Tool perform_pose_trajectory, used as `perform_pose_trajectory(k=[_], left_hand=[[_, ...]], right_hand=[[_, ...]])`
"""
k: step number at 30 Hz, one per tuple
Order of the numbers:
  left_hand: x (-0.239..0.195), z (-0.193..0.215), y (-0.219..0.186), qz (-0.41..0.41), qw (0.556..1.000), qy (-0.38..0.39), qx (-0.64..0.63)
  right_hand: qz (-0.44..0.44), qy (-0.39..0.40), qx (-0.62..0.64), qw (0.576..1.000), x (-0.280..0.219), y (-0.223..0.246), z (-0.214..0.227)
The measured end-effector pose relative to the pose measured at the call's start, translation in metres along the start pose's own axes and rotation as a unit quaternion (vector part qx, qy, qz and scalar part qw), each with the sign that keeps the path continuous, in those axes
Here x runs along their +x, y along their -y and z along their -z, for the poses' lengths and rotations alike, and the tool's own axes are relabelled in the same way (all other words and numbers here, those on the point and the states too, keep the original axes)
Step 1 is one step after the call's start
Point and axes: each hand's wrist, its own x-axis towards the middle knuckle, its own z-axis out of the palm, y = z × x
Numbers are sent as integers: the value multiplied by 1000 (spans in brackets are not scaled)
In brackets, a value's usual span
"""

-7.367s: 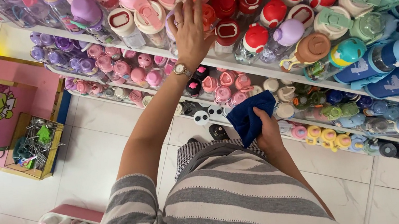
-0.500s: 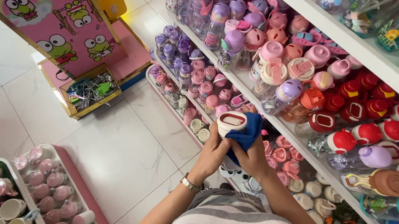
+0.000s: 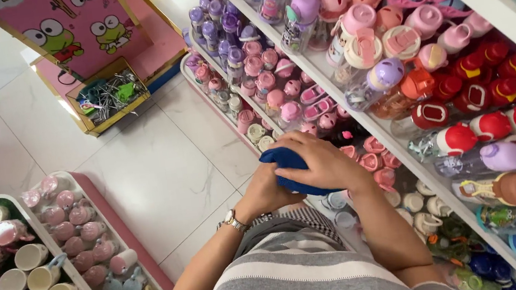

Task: The recorder is cleaning and organizing various water bottles on store shelves using a cloth.

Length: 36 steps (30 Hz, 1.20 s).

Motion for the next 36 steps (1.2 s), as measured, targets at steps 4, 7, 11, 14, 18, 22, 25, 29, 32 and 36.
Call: perform_pose_trajectory(k=[4,7,11,14,18,22,25,29,32,36], left_hand=[[0,-4,6,-88,995,0,-41],[5,-7,-8,-45,999,7,-10],[16,-14,-12,43,999,25,-20],[26,-17,-13,17,999,25,-16],[43,-18,-9,-39,998,27,-30],[87,-11,-2,-35,994,-11,-102],[137,-9,20,-1,983,-86,-163],[212,-19,66,9,984,-136,-114],[265,-27,82,-12,982,-150,-117],[319,-42,91,-107,974,-186,-65]], right_hand=[[-45,-44,-73,995,-10,-7,-13],[-181,-72,39,980,-13,-42,-18],[-271,-95,225,931,-22,-92,-23],[-261,-134,339,894,-36,-116,-26],[-300,-218,528,764,-62,-166,-39],[-334,-263,609,670,-96,-201,-63],[-295,-262,685,613,-103,-185,-56],[-280,-276,724,567,-119,-194,-57],[-305,-290,706,570,-123,-202,-57],[-313,-295,685,588,-127,-216,-53]])
